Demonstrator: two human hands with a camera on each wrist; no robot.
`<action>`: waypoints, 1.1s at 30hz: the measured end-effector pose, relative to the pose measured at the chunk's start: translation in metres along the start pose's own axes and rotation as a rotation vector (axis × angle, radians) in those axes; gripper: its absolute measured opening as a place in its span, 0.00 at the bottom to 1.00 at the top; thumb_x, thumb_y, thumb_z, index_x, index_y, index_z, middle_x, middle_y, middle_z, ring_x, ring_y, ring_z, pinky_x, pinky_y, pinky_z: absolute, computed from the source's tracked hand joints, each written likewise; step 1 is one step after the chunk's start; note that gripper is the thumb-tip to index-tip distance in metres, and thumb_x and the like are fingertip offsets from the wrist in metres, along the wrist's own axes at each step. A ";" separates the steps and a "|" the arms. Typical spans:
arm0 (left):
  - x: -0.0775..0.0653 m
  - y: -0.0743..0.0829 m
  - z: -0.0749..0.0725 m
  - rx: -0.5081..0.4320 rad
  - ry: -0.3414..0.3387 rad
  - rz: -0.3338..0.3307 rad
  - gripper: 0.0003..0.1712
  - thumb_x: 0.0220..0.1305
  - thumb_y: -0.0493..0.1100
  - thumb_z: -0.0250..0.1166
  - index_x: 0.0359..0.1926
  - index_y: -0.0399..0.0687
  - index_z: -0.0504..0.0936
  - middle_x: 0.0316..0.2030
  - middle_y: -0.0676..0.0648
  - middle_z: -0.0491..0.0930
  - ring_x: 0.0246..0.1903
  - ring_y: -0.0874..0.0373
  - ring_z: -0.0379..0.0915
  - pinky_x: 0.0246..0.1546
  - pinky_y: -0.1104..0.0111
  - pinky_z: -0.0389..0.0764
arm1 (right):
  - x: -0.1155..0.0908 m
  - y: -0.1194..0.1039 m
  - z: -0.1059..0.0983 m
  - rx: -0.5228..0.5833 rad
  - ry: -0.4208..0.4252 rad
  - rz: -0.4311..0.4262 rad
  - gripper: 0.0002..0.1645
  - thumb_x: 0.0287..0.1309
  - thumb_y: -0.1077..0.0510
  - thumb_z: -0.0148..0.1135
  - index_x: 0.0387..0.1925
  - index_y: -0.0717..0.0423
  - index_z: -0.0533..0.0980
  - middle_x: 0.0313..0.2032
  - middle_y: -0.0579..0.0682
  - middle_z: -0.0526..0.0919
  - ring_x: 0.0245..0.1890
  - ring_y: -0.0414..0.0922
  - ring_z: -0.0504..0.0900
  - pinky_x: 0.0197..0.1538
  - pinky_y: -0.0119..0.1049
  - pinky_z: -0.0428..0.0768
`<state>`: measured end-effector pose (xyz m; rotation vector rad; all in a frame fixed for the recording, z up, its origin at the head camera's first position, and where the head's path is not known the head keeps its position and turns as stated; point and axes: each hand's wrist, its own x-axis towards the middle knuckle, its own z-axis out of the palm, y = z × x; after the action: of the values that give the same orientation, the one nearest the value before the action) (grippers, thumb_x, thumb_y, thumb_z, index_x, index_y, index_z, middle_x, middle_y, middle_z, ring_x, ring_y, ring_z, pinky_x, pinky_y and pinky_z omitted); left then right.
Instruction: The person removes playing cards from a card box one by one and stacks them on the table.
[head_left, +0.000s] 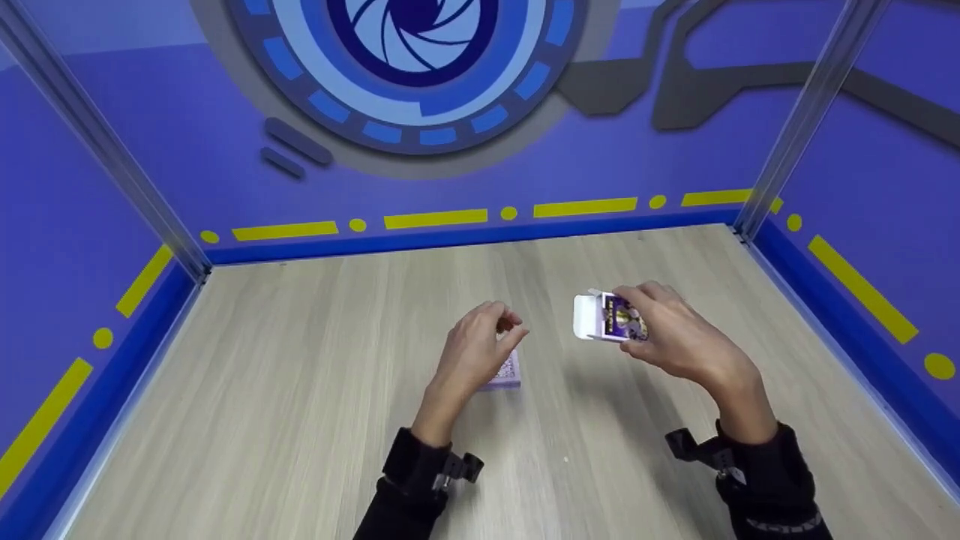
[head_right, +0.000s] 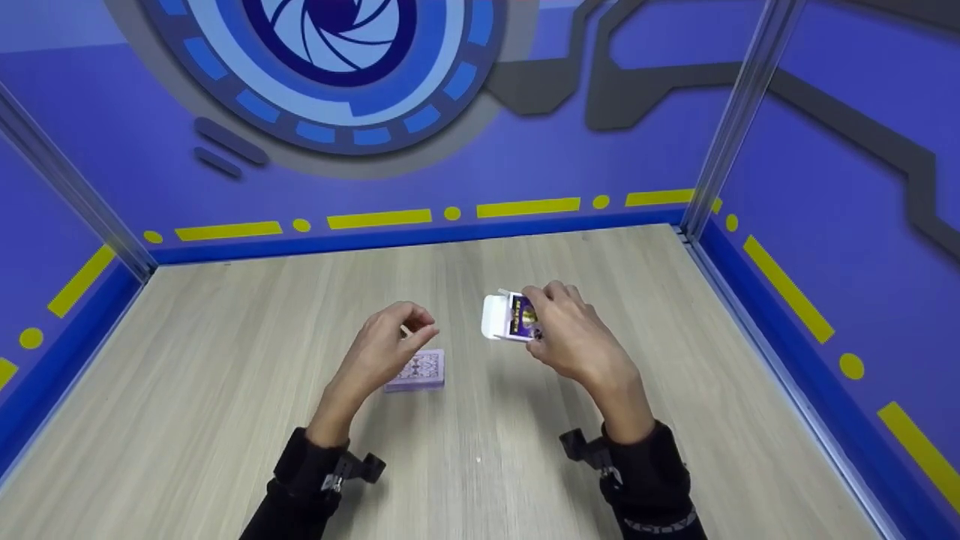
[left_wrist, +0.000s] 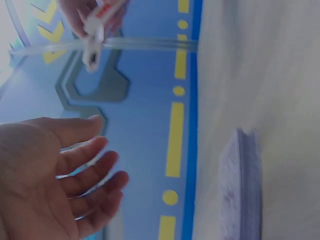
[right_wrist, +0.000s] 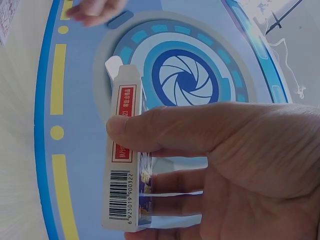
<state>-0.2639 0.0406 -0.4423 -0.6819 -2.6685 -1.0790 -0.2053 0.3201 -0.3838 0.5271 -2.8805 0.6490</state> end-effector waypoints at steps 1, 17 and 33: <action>-0.001 0.006 -0.001 -0.040 0.034 0.015 0.10 0.70 0.48 0.69 0.40 0.47 0.83 0.34 0.52 0.81 0.36 0.58 0.78 0.39 0.65 0.79 | 0.000 -0.001 0.001 -0.002 0.003 -0.001 0.40 0.54 0.65 0.76 0.67 0.66 0.71 0.54 0.64 0.76 0.49 0.55 0.75 0.50 0.52 0.78; -0.010 0.051 0.019 -0.422 0.138 0.216 0.06 0.69 0.31 0.64 0.45 0.39 0.80 0.38 0.47 0.81 0.36 0.62 0.77 0.36 0.70 0.81 | 0.001 -0.019 0.010 -0.052 0.085 -0.106 0.41 0.50 0.64 0.80 0.66 0.61 0.72 0.55 0.61 0.76 0.53 0.55 0.75 0.51 0.52 0.79; -0.007 0.042 0.031 -0.529 0.041 0.031 0.12 0.67 0.32 0.68 0.49 0.38 0.77 0.39 0.47 0.79 0.38 0.60 0.76 0.40 0.71 0.80 | 0.003 -0.033 0.019 -0.105 0.079 -0.202 0.42 0.45 0.64 0.84 0.62 0.63 0.74 0.52 0.59 0.77 0.52 0.54 0.76 0.51 0.49 0.81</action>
<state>-0.2375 0.0859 -0.4416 -0.7661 -2.3310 -1.7893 -0.1975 0.2827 -0.3877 0.7463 -2.7225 0.4735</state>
